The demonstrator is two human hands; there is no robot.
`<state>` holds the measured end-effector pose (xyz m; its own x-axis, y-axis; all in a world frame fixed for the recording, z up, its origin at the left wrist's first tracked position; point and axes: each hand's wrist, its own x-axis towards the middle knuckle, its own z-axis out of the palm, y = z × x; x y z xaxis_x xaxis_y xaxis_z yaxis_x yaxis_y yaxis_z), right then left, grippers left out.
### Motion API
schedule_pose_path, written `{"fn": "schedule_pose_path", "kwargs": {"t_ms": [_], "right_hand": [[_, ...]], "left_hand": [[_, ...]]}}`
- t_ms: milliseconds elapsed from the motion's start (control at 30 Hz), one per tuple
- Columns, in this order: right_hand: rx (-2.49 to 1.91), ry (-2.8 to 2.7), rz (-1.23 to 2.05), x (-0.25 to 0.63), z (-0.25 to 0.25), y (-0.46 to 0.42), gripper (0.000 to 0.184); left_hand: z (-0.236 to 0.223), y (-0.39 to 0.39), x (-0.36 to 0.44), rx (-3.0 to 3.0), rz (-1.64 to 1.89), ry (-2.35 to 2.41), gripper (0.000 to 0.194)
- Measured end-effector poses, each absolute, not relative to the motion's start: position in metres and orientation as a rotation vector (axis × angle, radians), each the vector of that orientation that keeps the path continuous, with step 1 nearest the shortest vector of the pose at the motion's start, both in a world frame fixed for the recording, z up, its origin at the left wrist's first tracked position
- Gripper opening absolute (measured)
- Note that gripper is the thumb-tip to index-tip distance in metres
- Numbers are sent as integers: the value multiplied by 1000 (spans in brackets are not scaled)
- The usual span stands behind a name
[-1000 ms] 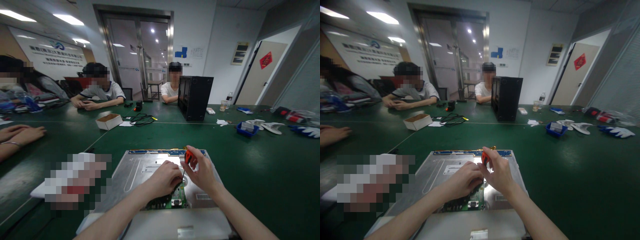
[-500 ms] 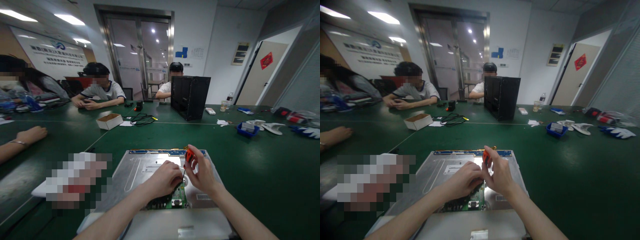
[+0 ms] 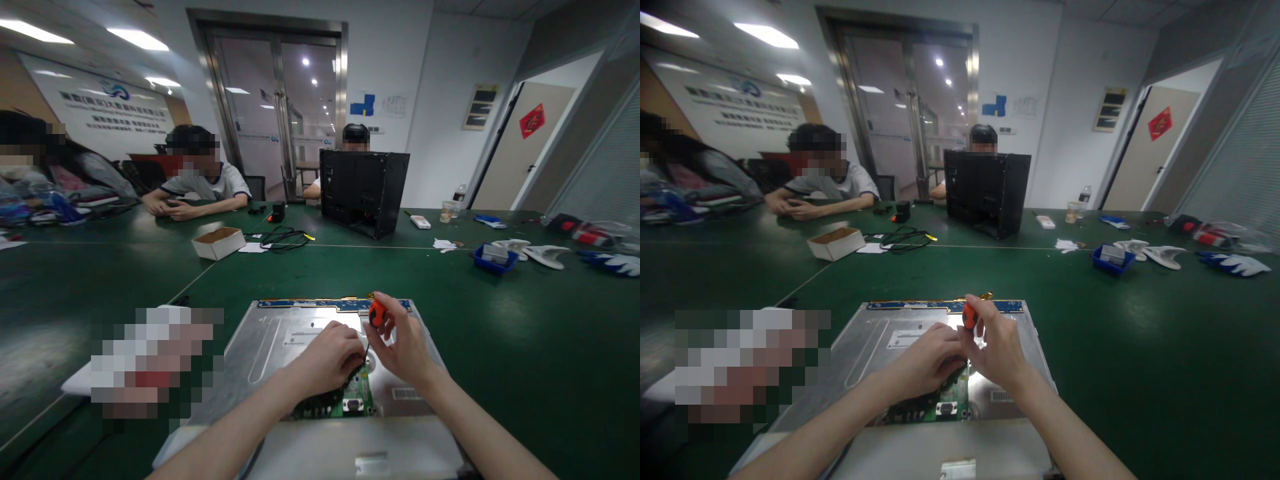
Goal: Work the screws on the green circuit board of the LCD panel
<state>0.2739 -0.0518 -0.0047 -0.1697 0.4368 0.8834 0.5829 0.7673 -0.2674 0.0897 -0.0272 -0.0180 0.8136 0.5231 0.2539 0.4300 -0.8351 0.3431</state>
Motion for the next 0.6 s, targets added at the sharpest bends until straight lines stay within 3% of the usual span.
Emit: {"fn": "schedule_pose_path", "kwargs": {"t_ms": [600], "right_hand": [[-781,-1779,-186,272,-3,-53,49]], "left_hand": [[-22,-26,89,2750,506,709,18]]}}
